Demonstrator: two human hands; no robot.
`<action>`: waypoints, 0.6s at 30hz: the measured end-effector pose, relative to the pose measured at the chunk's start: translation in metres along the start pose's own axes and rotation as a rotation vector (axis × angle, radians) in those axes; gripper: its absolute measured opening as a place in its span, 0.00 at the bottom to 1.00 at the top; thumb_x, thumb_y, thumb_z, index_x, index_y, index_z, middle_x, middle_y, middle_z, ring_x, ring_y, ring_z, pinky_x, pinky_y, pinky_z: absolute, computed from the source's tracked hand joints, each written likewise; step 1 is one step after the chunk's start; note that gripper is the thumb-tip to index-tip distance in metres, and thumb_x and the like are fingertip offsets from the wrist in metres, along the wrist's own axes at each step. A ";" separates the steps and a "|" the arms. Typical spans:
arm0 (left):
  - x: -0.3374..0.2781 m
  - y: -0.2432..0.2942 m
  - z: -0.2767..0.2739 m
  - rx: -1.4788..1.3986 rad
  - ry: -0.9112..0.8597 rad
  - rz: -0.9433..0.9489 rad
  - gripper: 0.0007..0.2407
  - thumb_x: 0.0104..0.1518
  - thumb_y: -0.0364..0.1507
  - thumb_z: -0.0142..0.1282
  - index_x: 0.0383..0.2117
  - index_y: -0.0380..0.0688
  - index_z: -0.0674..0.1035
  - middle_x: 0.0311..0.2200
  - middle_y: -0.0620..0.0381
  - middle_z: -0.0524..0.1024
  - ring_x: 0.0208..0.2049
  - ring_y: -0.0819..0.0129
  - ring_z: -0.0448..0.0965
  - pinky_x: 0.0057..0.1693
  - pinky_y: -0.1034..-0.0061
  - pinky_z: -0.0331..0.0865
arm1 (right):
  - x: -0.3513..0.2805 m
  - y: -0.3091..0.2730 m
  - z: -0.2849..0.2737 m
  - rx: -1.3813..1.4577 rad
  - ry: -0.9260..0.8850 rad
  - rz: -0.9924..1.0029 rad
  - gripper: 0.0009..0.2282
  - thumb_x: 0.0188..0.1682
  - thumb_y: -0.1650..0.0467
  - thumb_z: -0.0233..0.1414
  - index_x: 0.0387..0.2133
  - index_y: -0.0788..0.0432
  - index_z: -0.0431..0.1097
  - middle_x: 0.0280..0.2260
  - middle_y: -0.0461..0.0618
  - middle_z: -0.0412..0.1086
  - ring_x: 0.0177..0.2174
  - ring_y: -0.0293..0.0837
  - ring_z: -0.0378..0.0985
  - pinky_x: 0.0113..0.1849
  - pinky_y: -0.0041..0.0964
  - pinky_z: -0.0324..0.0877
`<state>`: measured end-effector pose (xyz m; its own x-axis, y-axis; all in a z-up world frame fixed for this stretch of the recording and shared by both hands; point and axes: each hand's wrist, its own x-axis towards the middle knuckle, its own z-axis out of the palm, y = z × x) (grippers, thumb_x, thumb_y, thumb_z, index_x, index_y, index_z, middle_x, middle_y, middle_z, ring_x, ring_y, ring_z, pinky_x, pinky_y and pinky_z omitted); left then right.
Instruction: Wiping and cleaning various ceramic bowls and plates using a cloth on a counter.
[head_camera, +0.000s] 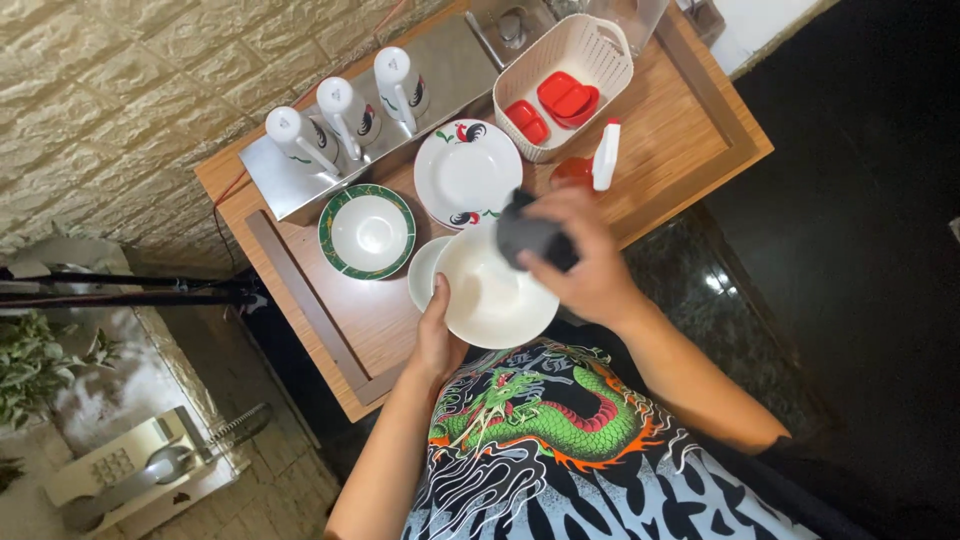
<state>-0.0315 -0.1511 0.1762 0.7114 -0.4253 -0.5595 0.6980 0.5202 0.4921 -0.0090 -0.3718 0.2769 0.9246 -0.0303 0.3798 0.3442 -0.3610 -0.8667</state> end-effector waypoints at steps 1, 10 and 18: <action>0.004 -0.006 -0.001 0.056 -0.033 0.101 0.31 0.64 0.50 0.40 0.67 0.42 0.60 0.62 0.45 0.68 0.62 0.54 0.69 0.65 0.58 0.64 | 0.003 0.002 0.000 -0.098 -0.214 0.023 0.21 0.41 0.76 0.60 0.50 0.61 0.66 0.50 0.56 0.66 0.53 0.53 0.71 0.55 0.44 0.66; -0.002 -0.031 0.044 0.684 0.317 0.718 0.35 0.67 0.56 0.30 0.69 0.39 0.58 0.64 0.43 0.66 0.66 0.54 0.65 0.69 0.67 0.56 | -0.022 0.058 0.032 -0.043 -0.724 0.185 0.19 0.45 0.71 0.62 0.48 0.63 0.67 0.45 0.58 0.71 0.47 0.53 0.73 0.49 0.44 0.68; -0.007 -0.063 0.072 0.762 0.529 0.656 0.38 0.62 0.58 0.29 0.70 0.40 0.57 0.58 0.42 0.72 0.58 0.55 0.74 0.64 0.68 0.62 | -0.023 0.065 0.029 0.346 -0.488 0.784 0.19 0.43 0.69 0.61 0.48 0.56 0.66 0.38 0.47 0.72 0.39 0.41 0.73 0.42 0.40 0.71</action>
<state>-0.0748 -0.2345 0.1975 0.9603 0.2236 -0.1667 0.2001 -0.1360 0.9703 -0.0028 -0.3677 0.2028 0.8506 0.2716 -0.4502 -0.4381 -0.1075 -0.8925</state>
